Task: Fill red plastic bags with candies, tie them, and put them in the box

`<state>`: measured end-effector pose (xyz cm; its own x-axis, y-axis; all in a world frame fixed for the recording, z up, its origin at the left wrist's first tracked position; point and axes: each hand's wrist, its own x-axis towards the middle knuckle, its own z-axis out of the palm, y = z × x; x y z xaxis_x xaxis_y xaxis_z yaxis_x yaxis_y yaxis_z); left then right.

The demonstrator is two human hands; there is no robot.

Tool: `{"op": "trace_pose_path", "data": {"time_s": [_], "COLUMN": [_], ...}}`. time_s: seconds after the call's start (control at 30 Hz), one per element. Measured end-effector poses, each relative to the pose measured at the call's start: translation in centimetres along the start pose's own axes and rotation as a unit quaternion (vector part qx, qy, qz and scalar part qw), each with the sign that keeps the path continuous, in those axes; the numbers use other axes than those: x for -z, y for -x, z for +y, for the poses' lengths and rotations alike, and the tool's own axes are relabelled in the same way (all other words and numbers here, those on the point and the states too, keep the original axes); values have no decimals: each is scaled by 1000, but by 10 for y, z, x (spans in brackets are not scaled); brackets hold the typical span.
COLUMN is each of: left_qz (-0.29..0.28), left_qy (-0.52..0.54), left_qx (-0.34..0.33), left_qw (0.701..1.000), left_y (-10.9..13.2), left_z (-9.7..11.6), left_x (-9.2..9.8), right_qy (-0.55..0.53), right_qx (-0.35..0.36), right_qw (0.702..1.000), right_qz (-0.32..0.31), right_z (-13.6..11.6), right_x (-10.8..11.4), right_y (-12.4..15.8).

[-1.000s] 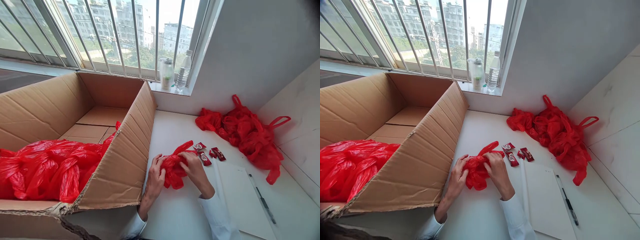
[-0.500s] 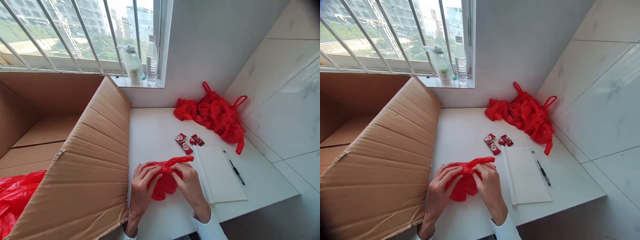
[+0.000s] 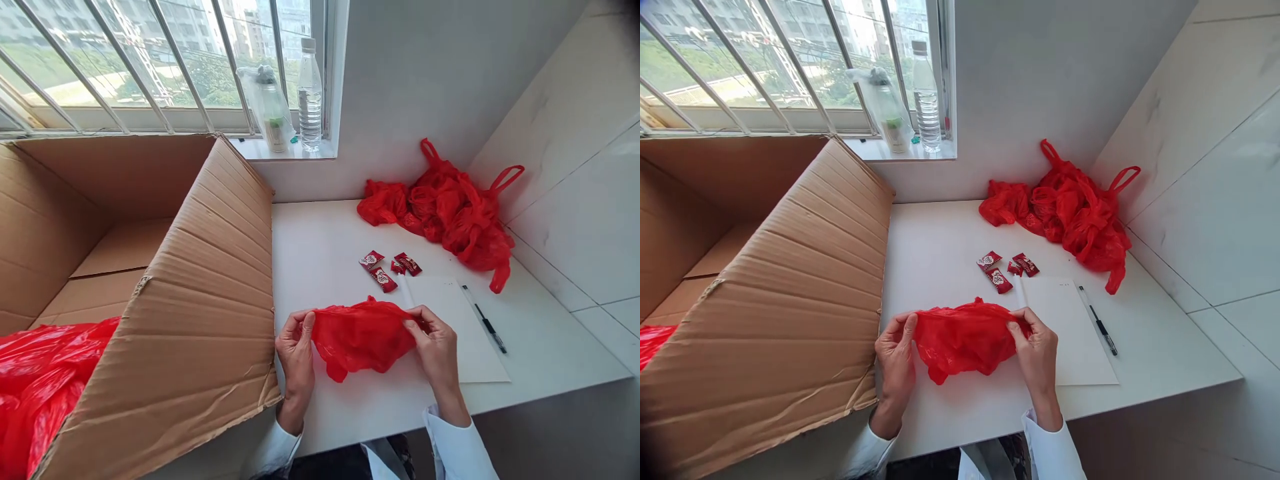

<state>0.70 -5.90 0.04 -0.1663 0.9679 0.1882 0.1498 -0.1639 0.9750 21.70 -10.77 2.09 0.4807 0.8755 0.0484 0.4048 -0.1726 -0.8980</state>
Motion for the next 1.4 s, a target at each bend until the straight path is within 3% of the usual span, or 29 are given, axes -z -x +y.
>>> {"op": "trace_pose_path", "data": {"time_s": [0.07, 0.13, 0.2, 0.27, 0.33, 0.4, 0.5, 0.63, 0.73, 0.83, 0.97, 1.1, 1.17, 1.27, 1.33, 1.4], "left_qz": [-4, -18, -29, -48, -79, -111, -115, 16, 106, 127, 132, 124, 119, 104, 94, 84], "left_qy": [6, -17, -95, -203, -282, -317, -285, -121, 45, 185, 267, 193, 151, 119, 119, 130], "left_qx": [9, -22, -132, -259, -311, -301, -271, -149, -62, -49, -56, -87, -112, -117, -108, -97], "left_qw": [1000, 999, 986, 943, 904, 892, 912, 981, 991, 973, 953, 969, 975, 981, 982, 983], "left_y": [0, 2, 5, 7, 7, 6, 5, 2, -5, -16, -28, -27, -24, -20, -19, -19], "left_z": [5, 17, 30, 41, 47, 49, 50, 56, 70, 90, 110, 109, 105, 102, 101, 103], "left_x": [4, 7, 7, 3, -2, -5, -2, 10, 12, 6, 2, 4, 5, 7, 8, 9], "right_qy": [12, 45, 81, 103, 116, 120, 80, -118, -307, -399, -418, -328, -265, -199, -137, -35], "right_qx": [39, 121, 203, 261, 284, 278, 234, 134, 52, 32, 72, 88, 120, 246, 358, 458], "right_qw": [998, 989, 972, 953, 939, 932, 944, 980, 950, 916, 905, 939, 951, 920, 902, 886], "right_qz": [-47, -77, -91, -114, -155, -201, -221, -83, 2, 12, 33, 56, 110, 230, 198, 58], "right_z": [1, -6, -19, -34, -48, -57, -61, -59, -62, -72, -80, -73, -72, -84, -98, -111], "right_x": [9, 16, 18, 14, 5, -5, -14, -4, 11, 23, 28, 30, 32, 34, 33, 27], "right_y": [-4, -8, -12, -17, -22, -26, -33, -41, -48, -54, -56, -51, -41, -22, -11, -7]}}
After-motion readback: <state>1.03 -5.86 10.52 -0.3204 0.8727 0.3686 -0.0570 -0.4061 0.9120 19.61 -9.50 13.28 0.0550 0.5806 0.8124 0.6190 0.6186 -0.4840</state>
